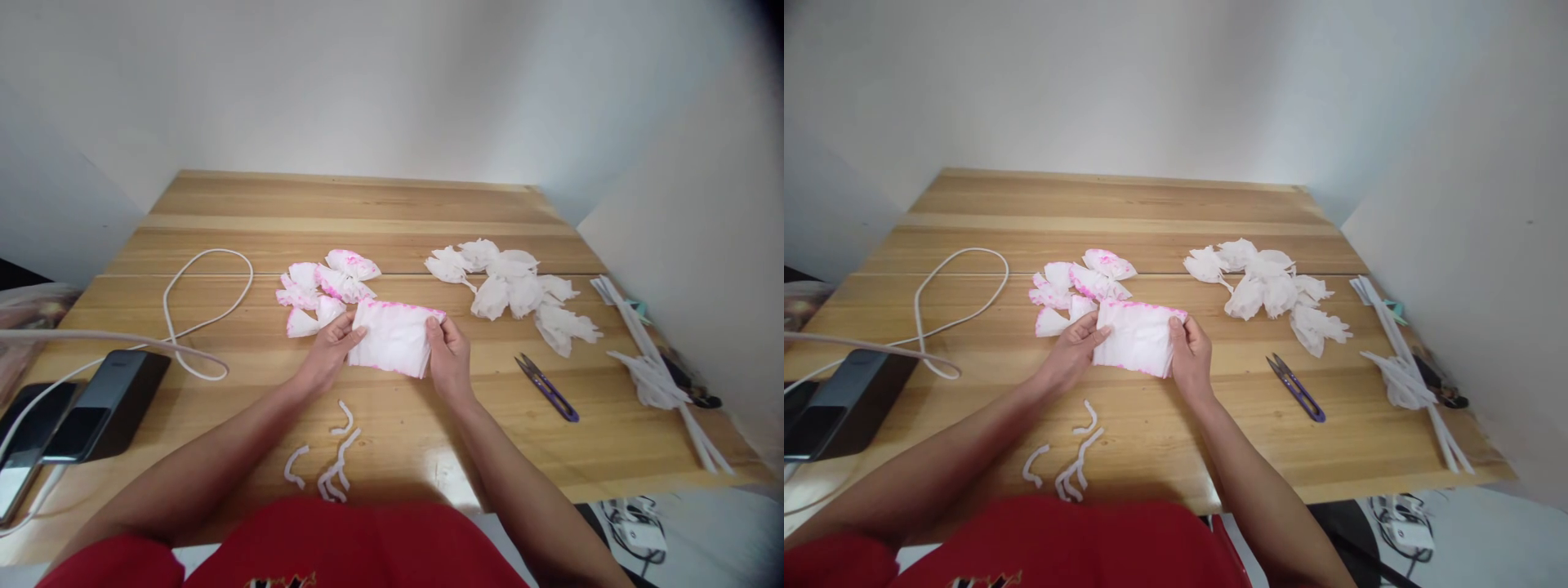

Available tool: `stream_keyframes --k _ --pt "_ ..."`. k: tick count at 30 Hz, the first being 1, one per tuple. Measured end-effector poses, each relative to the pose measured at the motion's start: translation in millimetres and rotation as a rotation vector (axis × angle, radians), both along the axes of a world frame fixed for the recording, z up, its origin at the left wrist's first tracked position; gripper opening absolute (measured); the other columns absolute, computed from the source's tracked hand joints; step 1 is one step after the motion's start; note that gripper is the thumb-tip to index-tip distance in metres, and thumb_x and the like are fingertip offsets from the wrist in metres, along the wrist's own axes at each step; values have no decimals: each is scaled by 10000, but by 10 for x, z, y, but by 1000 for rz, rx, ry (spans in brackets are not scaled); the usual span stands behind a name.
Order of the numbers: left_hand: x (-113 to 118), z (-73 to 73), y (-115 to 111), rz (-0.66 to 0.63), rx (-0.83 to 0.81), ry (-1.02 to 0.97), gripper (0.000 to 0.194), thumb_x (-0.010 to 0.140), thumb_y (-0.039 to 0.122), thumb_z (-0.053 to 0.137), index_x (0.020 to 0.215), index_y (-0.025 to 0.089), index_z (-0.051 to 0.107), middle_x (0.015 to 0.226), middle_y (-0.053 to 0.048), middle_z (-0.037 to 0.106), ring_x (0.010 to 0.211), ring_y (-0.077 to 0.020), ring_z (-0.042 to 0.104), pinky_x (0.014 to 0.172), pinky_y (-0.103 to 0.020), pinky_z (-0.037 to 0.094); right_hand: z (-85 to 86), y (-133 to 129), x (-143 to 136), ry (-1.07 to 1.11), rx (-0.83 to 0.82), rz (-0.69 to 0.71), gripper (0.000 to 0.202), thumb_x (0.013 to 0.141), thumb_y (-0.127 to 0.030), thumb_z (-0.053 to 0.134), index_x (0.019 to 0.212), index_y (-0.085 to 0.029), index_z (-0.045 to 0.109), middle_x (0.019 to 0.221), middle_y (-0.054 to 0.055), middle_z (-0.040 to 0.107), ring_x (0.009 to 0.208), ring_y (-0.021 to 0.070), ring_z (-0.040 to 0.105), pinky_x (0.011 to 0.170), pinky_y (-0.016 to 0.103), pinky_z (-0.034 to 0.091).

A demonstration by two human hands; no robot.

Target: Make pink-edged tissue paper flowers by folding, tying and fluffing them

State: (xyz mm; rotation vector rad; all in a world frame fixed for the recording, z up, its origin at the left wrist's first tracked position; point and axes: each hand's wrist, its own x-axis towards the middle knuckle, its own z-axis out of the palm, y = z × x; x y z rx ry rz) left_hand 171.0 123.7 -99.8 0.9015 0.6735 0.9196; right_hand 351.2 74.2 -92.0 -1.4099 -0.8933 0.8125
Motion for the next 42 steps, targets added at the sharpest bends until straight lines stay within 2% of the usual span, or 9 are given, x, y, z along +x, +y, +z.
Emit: stream_keyframes --k 2,5,8,11,14,21,31,38,42 --pt "1 -4 5 -15 39 33 372 758 330 723 1069 159 613 1014 -58 652 894 -184 601 813 -292 468 23 -21 -9 -95 -8 -12 343 857 -481 500 773 -151 543 649 -29 442 600 97 380 533 203 319" --pt "7 -4 -2 31 88 138 333 764 368 709 985 141 608 927 -41 630 830 -166 569 746 -266 449 25 -47 -29 -204 -9 -7 354 875 -472 473 713 -159 495 620 -36 386 590 95 353 526 206 293" --pt "21 24 -26 164 200 319 293 849 435 587 852 143 553 785 -4 546 717 -130 484 641 -233 381 11 -69 -75 -260 -7 -18 361 892 -463 444 682 -169 447 606 -39 365 578 95 347 520 210 287" --pt "36 77 -55 322 374 539 352 922 441 446 704 167 412 671 26 383 643 -112 364 584 -231 298 8 -87 -148 -283 -15 -52 350 908 -454 407 700 -175 443 601 -39 389 570 101 361 517 215 296" --pt "46 113 -73 375 445 629 364 944 422 390 679 187 306 650 32 289 617 -113 304 559 -242 260 11 -98 -207 -337 -7 -102 333 919 -437 381 742 -172 474 618 -29 445 590 111 398 538 221 318" --pt "34 124 -51 391 411 630 355 937 397 399 674 195 273 648 38 267 602 -108 281 552 -245 250 -16 -110 -198 -393 -12 -120 337 926 -434 364 801 -162 518 649 -19 478 612 120 418 561 229 335" --pt "16 111 -18 401 385 542 349 914 375 451 666 194 287 650 37 269 602 -109 283 554 -235 260 -10 -139 -192 -417 -9 -122 324 932 -433 359 763 -182 474 620 -25 456 593 126 408 544 234 311" --pt "14 83 7 395 348 504 386 888 432 489 661 191 291 652 36 266 602 -109 273 559 -229 263 6 -136 -188 -362 -10 -118 332 925 -449 376 800 -177 518 652 -15 488 617 131 425 562 231 330" --pt "20 87 -3 377 339 489 395 887 453 481 663 192 287 649 36 264 598 -108 268 548 -226 257 -12 -118 -200 -243 -33 -84 341 913 -472 392 840 -171 535 679 -13 491 627 124 429 563 227 349"
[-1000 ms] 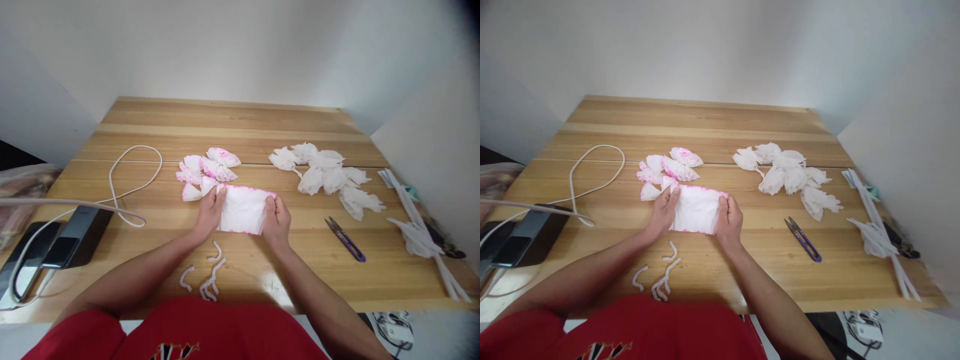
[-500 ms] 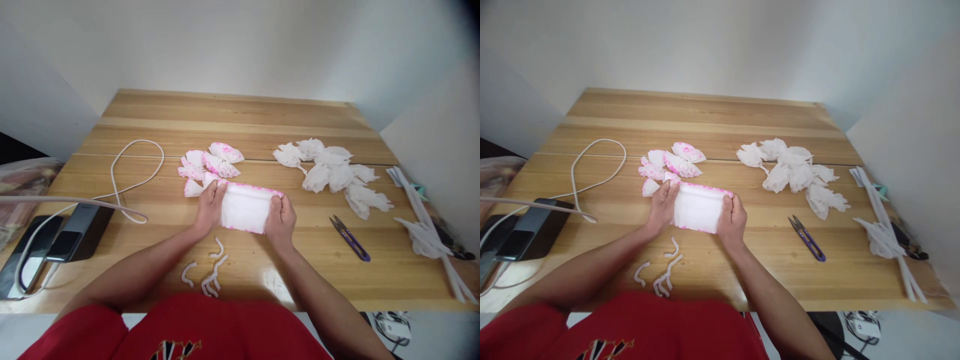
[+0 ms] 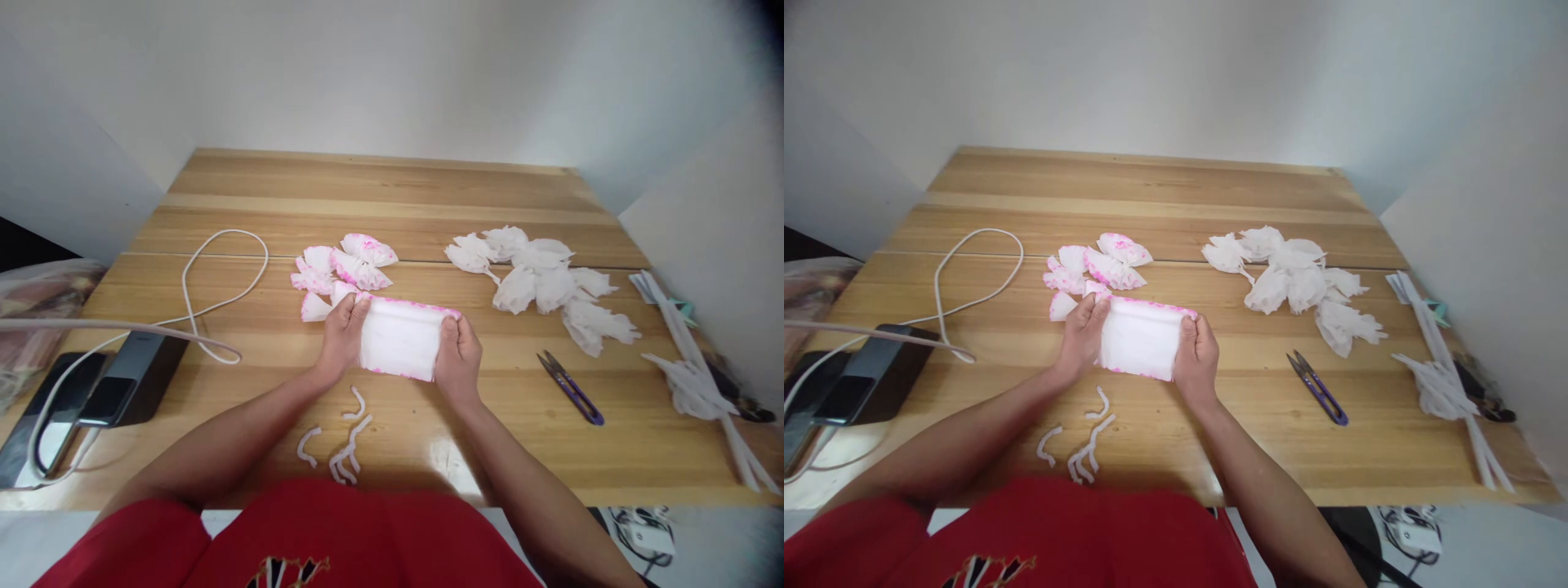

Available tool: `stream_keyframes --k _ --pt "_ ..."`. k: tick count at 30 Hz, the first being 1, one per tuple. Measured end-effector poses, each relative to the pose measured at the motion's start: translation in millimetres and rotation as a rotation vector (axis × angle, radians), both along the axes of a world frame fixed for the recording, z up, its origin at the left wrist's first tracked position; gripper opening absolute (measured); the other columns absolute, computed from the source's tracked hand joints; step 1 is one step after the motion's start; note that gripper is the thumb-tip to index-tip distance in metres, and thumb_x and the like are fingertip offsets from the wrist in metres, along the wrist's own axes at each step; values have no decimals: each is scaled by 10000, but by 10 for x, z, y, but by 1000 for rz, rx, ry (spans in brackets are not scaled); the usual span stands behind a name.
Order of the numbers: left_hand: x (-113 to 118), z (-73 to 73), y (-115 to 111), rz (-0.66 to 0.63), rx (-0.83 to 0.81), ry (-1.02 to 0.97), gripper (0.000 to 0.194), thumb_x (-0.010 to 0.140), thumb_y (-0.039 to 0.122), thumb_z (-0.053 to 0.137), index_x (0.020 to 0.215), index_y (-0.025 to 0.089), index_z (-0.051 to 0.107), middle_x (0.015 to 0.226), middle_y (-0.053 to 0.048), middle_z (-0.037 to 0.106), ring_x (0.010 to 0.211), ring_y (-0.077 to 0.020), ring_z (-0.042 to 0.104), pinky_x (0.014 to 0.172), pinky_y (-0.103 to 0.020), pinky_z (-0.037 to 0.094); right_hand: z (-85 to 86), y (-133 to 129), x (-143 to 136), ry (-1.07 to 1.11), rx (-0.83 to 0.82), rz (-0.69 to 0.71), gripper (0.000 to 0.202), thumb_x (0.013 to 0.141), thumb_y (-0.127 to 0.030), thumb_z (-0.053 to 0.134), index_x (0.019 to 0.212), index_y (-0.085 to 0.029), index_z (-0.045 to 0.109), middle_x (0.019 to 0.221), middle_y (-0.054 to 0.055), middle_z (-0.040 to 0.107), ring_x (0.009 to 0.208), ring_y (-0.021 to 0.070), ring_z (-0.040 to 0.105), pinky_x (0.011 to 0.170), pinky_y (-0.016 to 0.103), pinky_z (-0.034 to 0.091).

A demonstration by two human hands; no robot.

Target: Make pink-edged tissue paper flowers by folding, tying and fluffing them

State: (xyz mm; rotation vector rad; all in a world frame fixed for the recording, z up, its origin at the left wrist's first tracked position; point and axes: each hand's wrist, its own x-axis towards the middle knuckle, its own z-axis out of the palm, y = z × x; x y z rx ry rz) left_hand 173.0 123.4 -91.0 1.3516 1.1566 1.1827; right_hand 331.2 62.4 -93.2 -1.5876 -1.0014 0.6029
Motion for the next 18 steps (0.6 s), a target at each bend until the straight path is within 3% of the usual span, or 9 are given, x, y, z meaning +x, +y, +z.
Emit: stream_keyframes --k 3,6,9,12,15,18 --pt "-12 13 9 -37 -10 -3 399 879 467 484 661 192 296 641 36 270 594 -107 271 542 -225 255 -49 34 30 88 -32 67 360 907 -493 397 857 -167 540 686 -11 502 612 120 433 545 228 359" --pt "-41 41 38 -84 -25 -19 417 865 481 495 651 194 281 625 42 246 570 -101 245 519 -225 235 -50 79 138 -2 -41 173 358 901 -484 419 910 -160 572 756 22 574 677 142 510 607 253 416" --pt "-68 102 51 -221 -27 28 412 861 481 497 639 190 307 608 44 272 553 -99 267 508 -225 237 69 104 276 -134 63 281 440 877 -454 493 1214 -172 498 1051 97 619 972 203 580 836 337 455" --pt "-71 197 18 -406 22 155 370 877 440 488 634 174 408 606 31 374 564 -110 356 520 -229 270 276 94 330 -348 117 455 647 796 -446 626 1359 -227 394 1277 112 541 1196 249 490 1013 432 362" --pt "-56 295 -43 -514 104 201 308 897 393 475 700 166 545 644 10 503 585 -125 444 545 -233 314 443 83 270 -492 79 685 697 761 -441 672 1377 -268 396 1228 78 593 1157 251 530 1043 463 332" --pt "-61 376 -92 -518 146 176 222 880 367 518 810 176 608 719 -4 594 616 -137 512 564 -231 352 515 96 183 -475 71 676 484 800 -413 628 1258 -281 544 1137 57 645 1059 239 586 996 449 378"
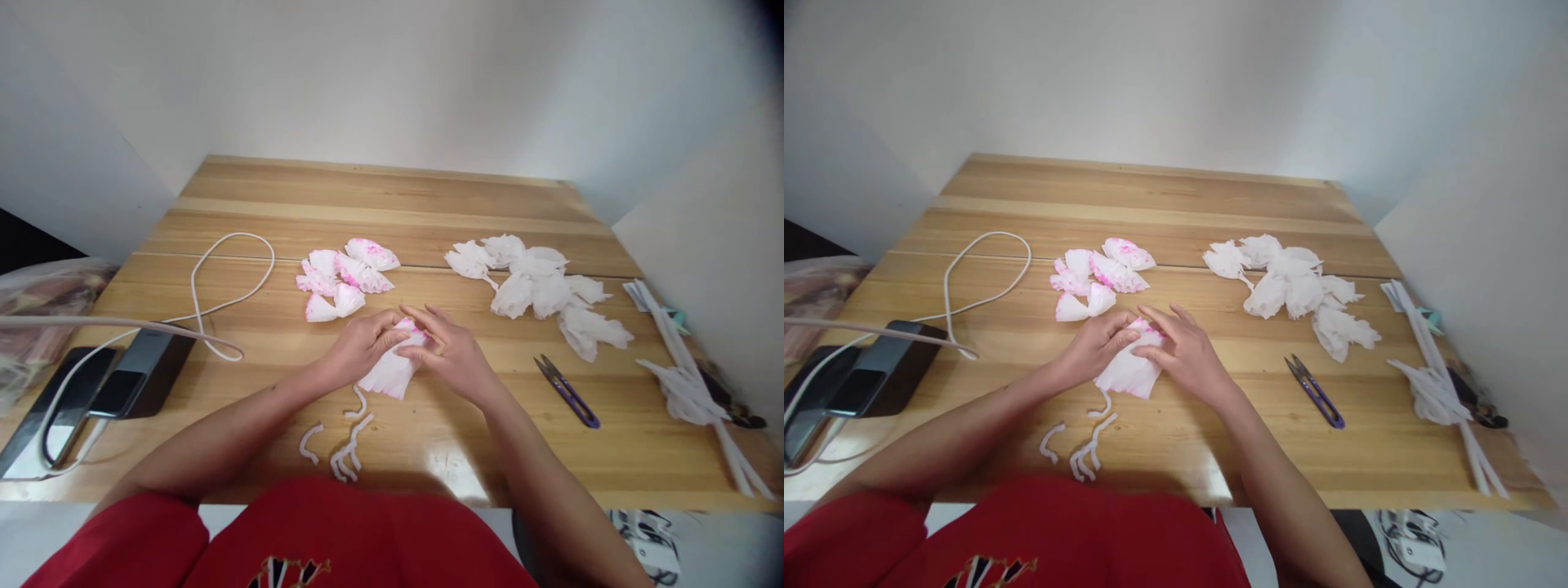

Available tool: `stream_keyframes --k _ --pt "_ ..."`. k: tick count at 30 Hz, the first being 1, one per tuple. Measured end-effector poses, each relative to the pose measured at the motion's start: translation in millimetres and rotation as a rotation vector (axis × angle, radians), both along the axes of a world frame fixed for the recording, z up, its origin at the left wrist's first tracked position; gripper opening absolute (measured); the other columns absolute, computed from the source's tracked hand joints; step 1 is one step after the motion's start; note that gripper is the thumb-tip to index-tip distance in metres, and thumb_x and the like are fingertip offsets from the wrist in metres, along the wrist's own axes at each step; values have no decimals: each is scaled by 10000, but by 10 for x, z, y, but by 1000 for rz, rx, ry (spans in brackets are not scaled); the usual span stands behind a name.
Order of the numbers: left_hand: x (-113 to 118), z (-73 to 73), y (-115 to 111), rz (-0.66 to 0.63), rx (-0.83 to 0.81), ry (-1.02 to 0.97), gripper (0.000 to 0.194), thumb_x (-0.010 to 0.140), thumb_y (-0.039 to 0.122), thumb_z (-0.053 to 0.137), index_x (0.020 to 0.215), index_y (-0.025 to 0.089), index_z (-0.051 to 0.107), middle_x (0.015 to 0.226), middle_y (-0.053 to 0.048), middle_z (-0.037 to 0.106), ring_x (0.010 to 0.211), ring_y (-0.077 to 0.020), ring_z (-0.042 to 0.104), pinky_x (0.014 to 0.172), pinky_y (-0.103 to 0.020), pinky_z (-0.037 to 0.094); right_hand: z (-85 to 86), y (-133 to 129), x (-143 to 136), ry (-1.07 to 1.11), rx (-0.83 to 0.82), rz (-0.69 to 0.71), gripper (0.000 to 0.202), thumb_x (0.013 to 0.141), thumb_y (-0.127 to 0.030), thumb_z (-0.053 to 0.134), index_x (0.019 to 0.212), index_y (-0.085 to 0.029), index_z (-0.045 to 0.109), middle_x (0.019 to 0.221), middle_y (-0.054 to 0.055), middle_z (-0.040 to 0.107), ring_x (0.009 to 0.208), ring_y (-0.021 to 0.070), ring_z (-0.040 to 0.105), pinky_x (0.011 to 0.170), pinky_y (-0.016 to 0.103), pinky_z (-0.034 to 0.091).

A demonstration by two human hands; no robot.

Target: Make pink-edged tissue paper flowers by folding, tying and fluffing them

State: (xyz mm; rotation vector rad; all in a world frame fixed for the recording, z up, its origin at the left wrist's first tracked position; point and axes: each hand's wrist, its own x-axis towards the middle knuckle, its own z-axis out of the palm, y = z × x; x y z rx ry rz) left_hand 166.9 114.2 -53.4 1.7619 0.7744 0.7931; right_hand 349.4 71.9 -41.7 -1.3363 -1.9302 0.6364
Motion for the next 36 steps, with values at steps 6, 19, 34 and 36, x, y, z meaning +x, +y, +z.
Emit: stream_keyframes --k 6,19,34,36 --pt "-149 129 6 -18 -143 -12 521 727 352 725 1189 203 536 815 -32 653 638 -166 589 521 -224 411 79 -15 -19 183 -93 -159 224 778 -405 628 737 -186 649 682 -3 606 638 136 539 586 244 424" --pt "-268 226 102 105 328 208 177 849 285 547 833 179 688 750 -39 666 682 -172 576 617 -253 384 189 71 -4 131 10 -125 222 776 -390 637 898 -206 657 894 43 676 850 194 618 774 323 478" --pt "-540 -386 -296 -174 782 550 203 925 190 450 904 178 652 1047 -94 654 1016 -222 548 946 -399 339 -465 -322 176 -354 273 294 105 875 -205 550 911 -242 641 976 -8 702 1003 156 603 985 391 356" --pt "-596 -504 -367 -187 760 555 177 911 185 484 905 179 661 1123 -97 640 1078 -238 536 978 -422 327 -534 -413 166 -367 246 292 105 876 -212 553 905 -237 651 1002 0 698 1005 160 603 985 396 362"
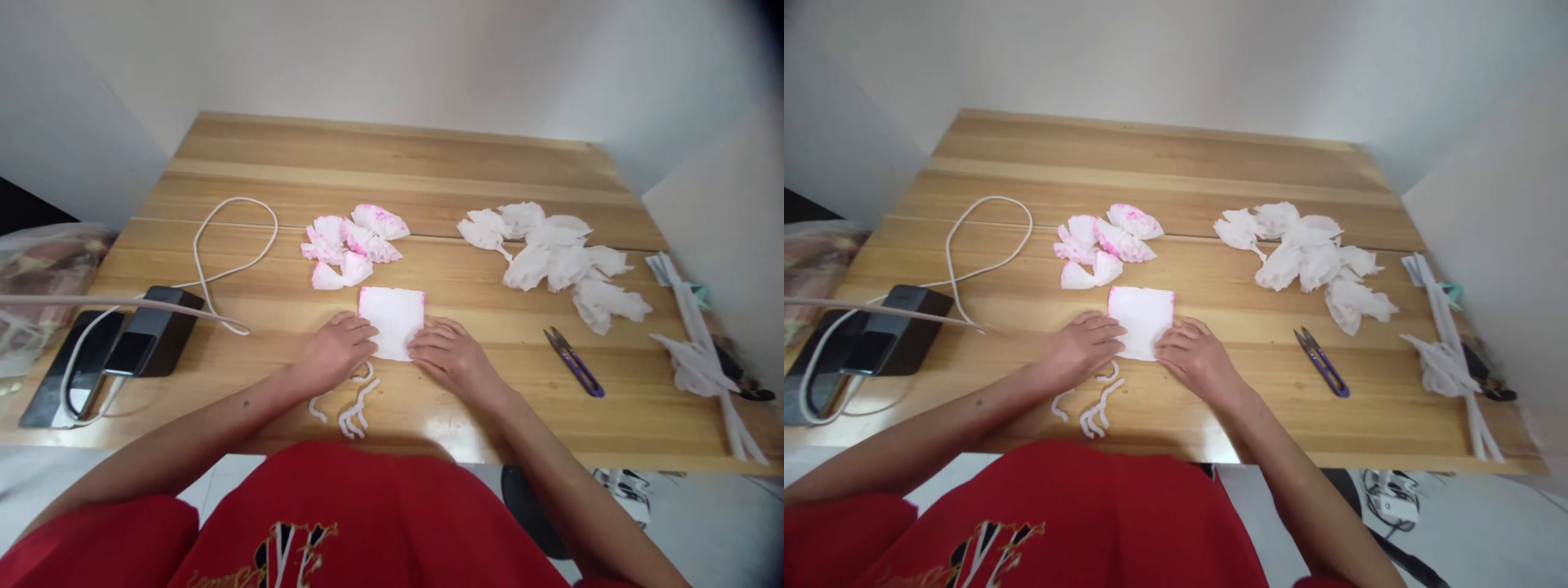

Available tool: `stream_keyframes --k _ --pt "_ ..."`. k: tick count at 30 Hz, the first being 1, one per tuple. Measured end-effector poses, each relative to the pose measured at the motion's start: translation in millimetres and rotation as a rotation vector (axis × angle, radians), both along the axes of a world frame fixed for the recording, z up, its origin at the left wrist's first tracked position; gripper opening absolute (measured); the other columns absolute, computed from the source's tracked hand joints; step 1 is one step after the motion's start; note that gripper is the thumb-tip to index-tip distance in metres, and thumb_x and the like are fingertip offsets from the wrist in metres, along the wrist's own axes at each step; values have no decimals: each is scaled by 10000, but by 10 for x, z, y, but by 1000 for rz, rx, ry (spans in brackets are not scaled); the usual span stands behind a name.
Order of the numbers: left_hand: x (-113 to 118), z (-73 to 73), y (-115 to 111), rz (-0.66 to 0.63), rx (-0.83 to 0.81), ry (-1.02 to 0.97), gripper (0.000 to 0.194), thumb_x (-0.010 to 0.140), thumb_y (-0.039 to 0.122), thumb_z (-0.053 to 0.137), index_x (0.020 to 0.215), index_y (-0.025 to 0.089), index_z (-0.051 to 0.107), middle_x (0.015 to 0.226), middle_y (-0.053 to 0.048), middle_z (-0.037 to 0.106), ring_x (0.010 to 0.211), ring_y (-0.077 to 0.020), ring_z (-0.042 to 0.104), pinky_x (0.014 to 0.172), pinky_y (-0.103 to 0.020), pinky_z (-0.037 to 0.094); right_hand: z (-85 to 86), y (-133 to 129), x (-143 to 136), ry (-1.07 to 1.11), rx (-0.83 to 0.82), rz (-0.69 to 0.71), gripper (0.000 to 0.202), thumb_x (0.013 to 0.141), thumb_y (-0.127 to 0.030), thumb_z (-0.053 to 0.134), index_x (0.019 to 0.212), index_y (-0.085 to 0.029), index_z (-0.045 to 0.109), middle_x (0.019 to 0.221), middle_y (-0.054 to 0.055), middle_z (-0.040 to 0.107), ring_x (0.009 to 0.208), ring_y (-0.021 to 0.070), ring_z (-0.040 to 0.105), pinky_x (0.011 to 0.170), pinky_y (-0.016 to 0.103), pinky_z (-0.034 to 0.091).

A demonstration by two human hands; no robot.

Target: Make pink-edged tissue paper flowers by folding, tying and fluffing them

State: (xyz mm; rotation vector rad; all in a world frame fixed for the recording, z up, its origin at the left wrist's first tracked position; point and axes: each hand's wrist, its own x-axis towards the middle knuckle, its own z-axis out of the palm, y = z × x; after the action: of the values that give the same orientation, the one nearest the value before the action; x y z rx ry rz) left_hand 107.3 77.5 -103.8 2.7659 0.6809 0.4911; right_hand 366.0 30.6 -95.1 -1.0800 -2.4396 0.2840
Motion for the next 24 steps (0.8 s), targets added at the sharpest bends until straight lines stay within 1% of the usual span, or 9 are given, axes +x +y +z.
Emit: stream_keyframes --k 2,4,9,15,20,24 --pt "-38 -64 -47 10 -36 -30 155 895 185 516 912 186 670 1170 -96 627 1127 -252 521 1000 -442 319 -23 -59 -13 -8 6 -19 107 873 -208 556 888 -232 659 1009 7 696 1001 161 605 978 393 376" --pt "-57 -87 -74 24 -51 -56 138 884 186 536 913 189 671 1182 -87 627 1151 -256 517 1005 -449 328 -25 -91 -32 -15 23 -36 108 869 -196 559 863 -227 663 996 9 699 989 160 611 967 387 390" --pt "-66 -91 -93 68 -9 -94 125 889 171 525 897 176 649 1133 -62 652 1143 -225 534 987 -406 383 -43 -135 -94 13 59 -88 96 864 -188 568 839 -216 655 978 12 701 953 157 622 964 384 406" --pt "-97 -125 -93 64 1 -115 104 896 187 526 892 169 628 1127 -62 652 1156 -223 535 981 -398 404 -76 -203 -143 0 43 -156 75 857 -201 584 913 -207 634 1002 26 695 985 174 615 968 397 413" --pt "-109 -117 -98 53 23 -106 134 902 206 530 825 163 631 1135 -58 652 1157 -223 539 980 -393 410 -100 -225 -153 23 79 -159 58 854 -191 587 834 -213 637 982 13 698 973 162 618 965 386 423" --pt "-122 -106 -98 30 59 -95 137 894 208 546 811 165 645 1147 -67 648 1161 -228 538 981 -402 410 -135 -232 -147 32 102 -160 64 850 -182 595 832 -215 647 993 14 697 976 159 619 963 386 427"
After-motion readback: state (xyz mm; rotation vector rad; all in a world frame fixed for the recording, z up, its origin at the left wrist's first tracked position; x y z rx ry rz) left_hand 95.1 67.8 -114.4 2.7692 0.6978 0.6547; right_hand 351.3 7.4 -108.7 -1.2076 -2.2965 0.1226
